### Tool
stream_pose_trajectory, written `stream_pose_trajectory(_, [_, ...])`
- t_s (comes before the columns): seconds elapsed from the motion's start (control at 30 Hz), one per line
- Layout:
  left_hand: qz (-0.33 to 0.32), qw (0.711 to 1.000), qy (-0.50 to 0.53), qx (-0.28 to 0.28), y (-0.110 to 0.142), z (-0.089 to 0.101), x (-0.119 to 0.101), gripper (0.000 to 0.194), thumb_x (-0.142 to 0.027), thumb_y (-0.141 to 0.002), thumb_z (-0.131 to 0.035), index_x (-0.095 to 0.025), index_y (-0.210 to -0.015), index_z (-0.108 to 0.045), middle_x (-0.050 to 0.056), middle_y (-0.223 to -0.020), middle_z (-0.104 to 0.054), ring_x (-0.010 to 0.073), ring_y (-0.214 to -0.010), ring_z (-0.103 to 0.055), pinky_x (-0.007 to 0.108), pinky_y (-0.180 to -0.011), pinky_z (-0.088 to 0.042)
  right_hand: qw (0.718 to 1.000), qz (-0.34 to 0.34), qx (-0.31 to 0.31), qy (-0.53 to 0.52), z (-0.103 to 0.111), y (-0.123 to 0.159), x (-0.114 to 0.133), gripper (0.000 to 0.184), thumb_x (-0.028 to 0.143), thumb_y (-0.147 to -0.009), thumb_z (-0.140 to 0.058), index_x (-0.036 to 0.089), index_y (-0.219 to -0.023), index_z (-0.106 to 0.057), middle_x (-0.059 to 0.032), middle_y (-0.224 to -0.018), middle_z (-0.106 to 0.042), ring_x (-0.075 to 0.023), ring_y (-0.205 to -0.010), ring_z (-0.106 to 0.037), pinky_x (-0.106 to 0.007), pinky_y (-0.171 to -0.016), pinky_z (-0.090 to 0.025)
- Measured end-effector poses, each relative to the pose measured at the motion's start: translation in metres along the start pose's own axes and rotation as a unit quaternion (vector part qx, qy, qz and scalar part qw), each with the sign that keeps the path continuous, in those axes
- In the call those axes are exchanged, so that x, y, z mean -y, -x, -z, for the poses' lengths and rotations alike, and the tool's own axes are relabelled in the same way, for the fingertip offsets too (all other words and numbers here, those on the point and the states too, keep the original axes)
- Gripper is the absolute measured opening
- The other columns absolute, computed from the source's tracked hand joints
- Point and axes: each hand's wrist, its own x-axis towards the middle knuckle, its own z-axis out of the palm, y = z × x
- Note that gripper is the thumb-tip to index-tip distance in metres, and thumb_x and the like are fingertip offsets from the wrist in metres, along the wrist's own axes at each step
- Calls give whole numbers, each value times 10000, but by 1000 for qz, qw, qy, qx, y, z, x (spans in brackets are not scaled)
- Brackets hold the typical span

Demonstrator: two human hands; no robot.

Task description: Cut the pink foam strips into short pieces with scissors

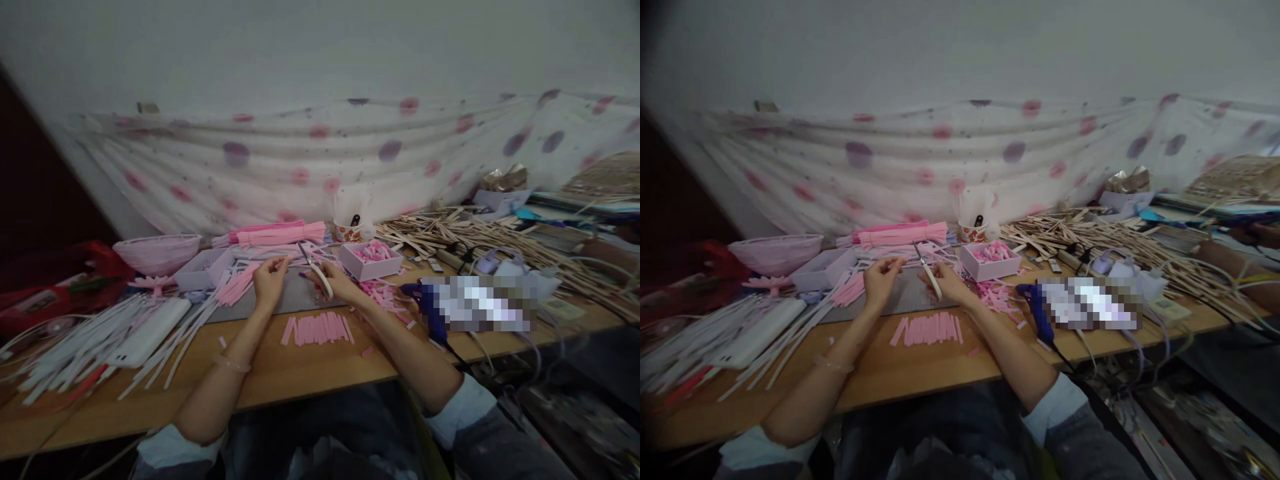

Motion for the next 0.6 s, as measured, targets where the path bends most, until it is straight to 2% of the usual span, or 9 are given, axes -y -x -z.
stream_pose_trajectory(0.1, [139,984,109,37,-3,4,-6,370,-479,-612,-699,-163,-804,-681,65,-857,-707,150,-727,-615,239,-644,-435,998,-11,-53,26,1,-5,-7,438,547,-676,-644,219,-716,-357,81,-477,-489,-83,-358,-426,-199,-359,-323])
stream_pose_trajectory(0.2, [206,972,108,45,1,22,-13,421,-491,-526,-755,-166,-785,-685,63,-877,-701,153,-759,-611,231,-626,-422,991,12,-90,96,4,-7,-11,391,532,-720,-601,206,-708,-384,64,-511,-489,-90,-411,-444,-204,-409,-305])
stream_pose_trajectory(0.3, [206,978,26,32,16,48,-18,377,-477,-547,-745,-171,-763,-702,43,-804,-702,161,-753,-604,232,-624,-409,962,74,-120,232,5,-3,-8,328,477,-749,-584,185,-712,-441,29,-583,-510,-108,-522,-467,-217,-481,-289])
stream_pose_trajectory(0.4, [162,983,-85,32,38,68,-16,281,-440,-598,-713,-174,-685,-701,27,-692,-691,177,-717,-602,246,-634,-405,919,122,-86,364,3,6,-2,236,392,-769,-568,165,-781,-504,-13,-668,-566,-130,-597,-489,-231,-529,-286])
stream_pose_trajectory(0.5, [150,964,-214,42,61,75,-10,228,-413,-637,-673,-187,-661,-701,32,-642,-677,192,-646,-589,262,-583,-370,875,126,-8,468,2,11,2,175,318,-768,-559,155,-831,-555,-65,-761,-621,-167,-671,-535,-246,-574,-301])
stream_pose_trajectory(0.6, [151,938,-308,51,77,70,-6,204,-401,-649,-654,-202,-622,-689,58,-633,-669,207,-614,-577,271,-546,-311,836,114,43,535,4,11,0,166,253,-757,-557,147,-880,-589,-101,-837,-643,-205,-756,-566,-259,-622,-318])
